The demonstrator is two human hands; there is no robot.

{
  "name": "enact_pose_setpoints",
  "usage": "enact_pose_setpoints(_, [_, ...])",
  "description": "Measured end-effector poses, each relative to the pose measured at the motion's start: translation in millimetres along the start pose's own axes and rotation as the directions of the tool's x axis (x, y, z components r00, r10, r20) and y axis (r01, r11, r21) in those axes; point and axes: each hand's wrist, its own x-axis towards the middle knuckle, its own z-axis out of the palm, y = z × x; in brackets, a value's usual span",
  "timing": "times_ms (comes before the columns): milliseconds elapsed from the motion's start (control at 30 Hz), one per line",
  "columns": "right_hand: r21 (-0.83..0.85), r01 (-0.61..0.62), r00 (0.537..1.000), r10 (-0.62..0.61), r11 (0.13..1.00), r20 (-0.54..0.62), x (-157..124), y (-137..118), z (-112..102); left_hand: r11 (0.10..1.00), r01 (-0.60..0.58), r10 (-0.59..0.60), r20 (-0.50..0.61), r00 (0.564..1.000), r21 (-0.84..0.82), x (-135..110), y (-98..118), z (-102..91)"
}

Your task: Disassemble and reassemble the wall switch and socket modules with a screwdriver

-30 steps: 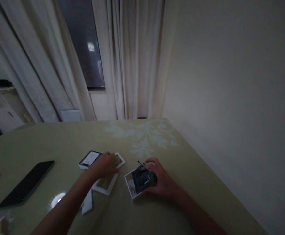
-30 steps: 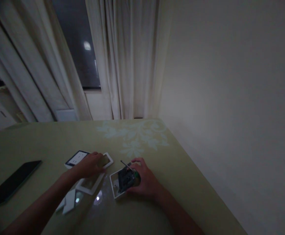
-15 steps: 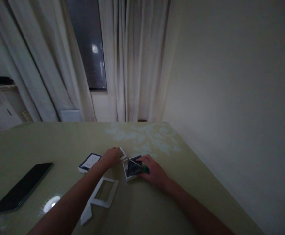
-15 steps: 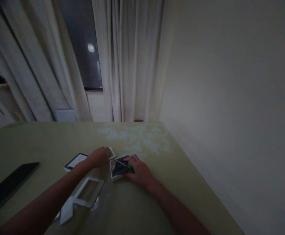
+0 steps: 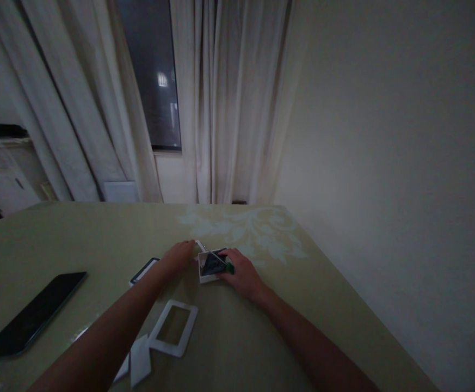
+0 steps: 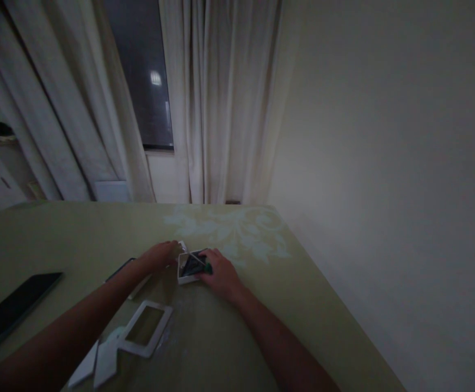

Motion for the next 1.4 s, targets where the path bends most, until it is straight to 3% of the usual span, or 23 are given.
enact_pose_setpoints(233, [0.063, -0.044, 0.990, 0.051, 0.997, -0.128, -10.0, -8.3, 14.9, 0.980, 0.189, -0.189, -0.003, 0.982, 0.067, -36.2, -12.5, -30.3])
enact_pose_setpoints(367, [0.132, -0.097, 0.963, 0.126, 0.986, -0.240, -39.4, -6.8, 10.0, 0.932, 0.347, -0.356, 0.076, 0.931, 0.106, -62.7, -31.3, -41.5])
enact_pose_setpoints(533, [0.246, -0.204, 0.901, 0.280, 0.948, -0.332, -76.5, 1.6, -4.7, 0.918, 0.388, -0.397, 0.147, 0.906, 0.085, -91.4, -37.2, -43.4])
enact_pose_setpoints(733, [0.409, -0.328, 0.855, 0.452, 0.852, -0.254, -85.4, 17.9, -9.0, 0.933, 0.358, -0.358, -0.028, 0.933, -0.024, -107.8, -11.4, -60.1])
enact_pose_setpoints(867, [0.503, -0.373, 0.834, 0.519, 0.780, -0.185, -79.1, 26.6, -7.8, 0.970, 0.180, -0.214, -0.221, 0.952, -0.163, -122.6, 34.7, -70.0])
enact_pose_setpoints(967, [0.578, -0.372, 0.816, 0.553, 0.726, -0.170, -76.1, 32.2, -11.8, 0.971, -0.025, -0.047, -0.293, 0.955, -0.237, -150.3, 85.7, -50.5])
enact_pose_setpoints(1067, [0.643, -0.358, 0.788, 0.588, 0.677, -0.181, -75.5, 37.7, -17.7, 0.921, -0.193, 0.091, -0.294, 0.951, -0.338, -183.5, 130.5, -12.0])
enact_pose_setpoints(1133, [0.671, -0.354, 0.771, 0.610, 0.651, -0.185, -75.4, 40.3, -20.4, 0.899, -0.192, 0.089, -0.263, 0.961, -0.395, -200.2, 147.7, 14.9])
enact_pose_setpoints(1267, [0.702, -0.353, 0.762, 0.625, 0.618, -0.168, -75.0, 40.3, -20.7, 0.920, -0.129, 0.051, -0.212, 0.976, -0.371, -214.7, 149.6, 61.8])
enact_pose_setpoints(1400, [0.712, -0.347, 0.779, 0.610, 0.611, -0.143, -75.9, 35.8, -18.6, 0.922, -0.149, 0.070, -0.224, 0.972, -0.358, -224.7, 121.9, 100.7])
